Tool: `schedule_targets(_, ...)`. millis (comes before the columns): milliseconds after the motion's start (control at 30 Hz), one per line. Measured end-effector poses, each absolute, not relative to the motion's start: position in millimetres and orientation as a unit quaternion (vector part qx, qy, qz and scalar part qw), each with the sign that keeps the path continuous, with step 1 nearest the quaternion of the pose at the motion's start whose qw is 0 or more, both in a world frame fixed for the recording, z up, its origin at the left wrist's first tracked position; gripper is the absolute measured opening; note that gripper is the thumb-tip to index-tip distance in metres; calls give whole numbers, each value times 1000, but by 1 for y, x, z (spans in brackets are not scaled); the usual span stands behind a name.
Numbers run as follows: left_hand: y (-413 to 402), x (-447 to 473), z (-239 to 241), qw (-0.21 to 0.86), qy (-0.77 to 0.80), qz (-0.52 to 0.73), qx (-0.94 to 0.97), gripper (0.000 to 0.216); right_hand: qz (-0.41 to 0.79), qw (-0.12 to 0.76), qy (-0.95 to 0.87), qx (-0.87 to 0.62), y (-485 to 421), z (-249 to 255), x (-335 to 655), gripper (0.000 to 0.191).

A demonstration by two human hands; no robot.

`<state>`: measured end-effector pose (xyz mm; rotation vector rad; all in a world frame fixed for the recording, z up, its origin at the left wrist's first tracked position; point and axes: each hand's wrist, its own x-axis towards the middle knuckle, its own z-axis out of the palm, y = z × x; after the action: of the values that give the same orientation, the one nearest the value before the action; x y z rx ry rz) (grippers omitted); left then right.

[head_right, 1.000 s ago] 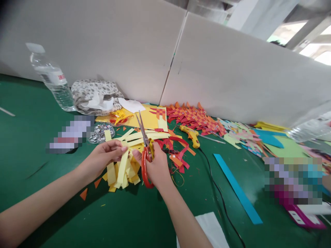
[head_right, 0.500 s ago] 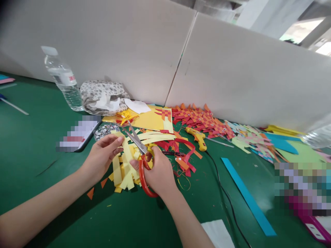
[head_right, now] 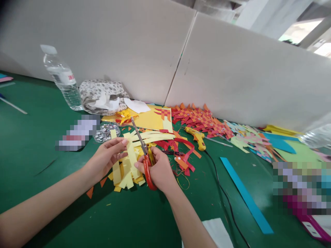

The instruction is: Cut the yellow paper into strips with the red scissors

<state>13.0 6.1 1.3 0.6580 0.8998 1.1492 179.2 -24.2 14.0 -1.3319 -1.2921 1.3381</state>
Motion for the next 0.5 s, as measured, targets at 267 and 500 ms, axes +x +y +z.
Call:
schedule_targets(267, 3, 16, 3, 726, 389, 471, 318, 18, 511, 428, -517, -537, -23, 13, 181, 36)
schedule_targets(500, 5, 12, 0, 679, 388, 530, 329, 17, 306, 359, -630, -617, -27, 15, 181, 31)
